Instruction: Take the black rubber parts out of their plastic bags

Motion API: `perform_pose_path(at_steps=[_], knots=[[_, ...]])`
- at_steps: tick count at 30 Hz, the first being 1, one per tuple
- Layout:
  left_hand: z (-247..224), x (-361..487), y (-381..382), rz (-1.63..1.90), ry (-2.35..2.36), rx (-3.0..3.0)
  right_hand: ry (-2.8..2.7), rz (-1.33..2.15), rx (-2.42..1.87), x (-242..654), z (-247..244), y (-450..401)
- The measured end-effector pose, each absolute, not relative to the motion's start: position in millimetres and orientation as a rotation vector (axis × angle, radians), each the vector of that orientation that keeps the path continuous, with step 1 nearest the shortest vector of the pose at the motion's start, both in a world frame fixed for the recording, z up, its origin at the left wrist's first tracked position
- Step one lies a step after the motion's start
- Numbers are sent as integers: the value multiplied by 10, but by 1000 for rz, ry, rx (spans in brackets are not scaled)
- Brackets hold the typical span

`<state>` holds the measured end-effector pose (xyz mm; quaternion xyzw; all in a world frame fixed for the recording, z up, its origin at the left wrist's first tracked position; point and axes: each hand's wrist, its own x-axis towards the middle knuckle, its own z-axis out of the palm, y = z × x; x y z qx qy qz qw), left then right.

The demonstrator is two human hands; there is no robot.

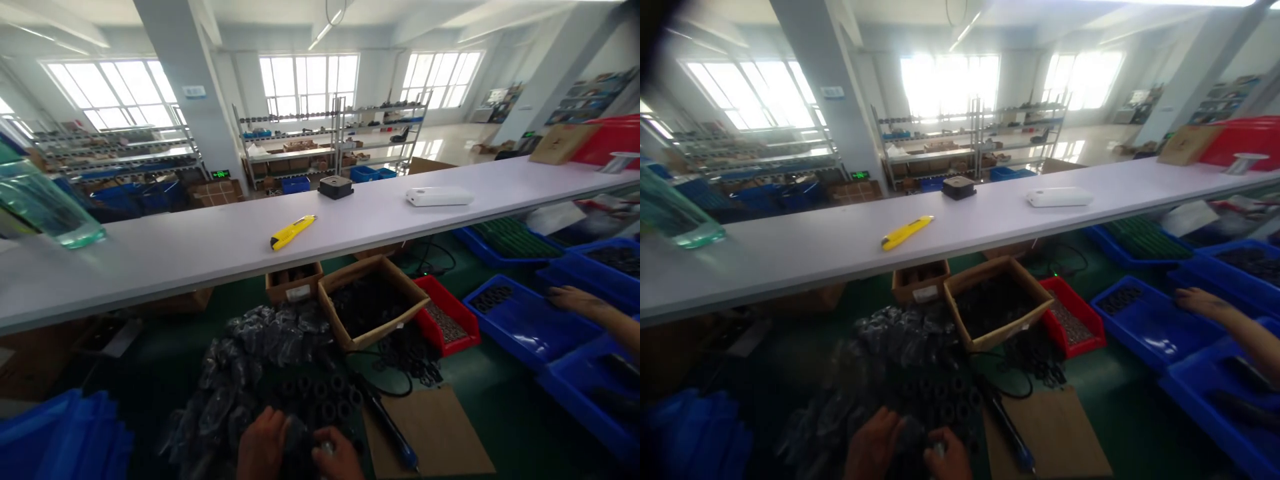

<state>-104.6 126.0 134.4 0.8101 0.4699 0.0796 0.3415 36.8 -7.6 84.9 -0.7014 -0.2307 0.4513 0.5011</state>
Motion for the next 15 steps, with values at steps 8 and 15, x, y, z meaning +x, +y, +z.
perform_pose_path(at_steps=[8,15], knots=[[1646,-920,1416,158,1154,1919,-762,914,-1648,251,1120,250],[1433,-1234,2461,258,1639,1854,-753,958,-1696,441,1029,-47]])
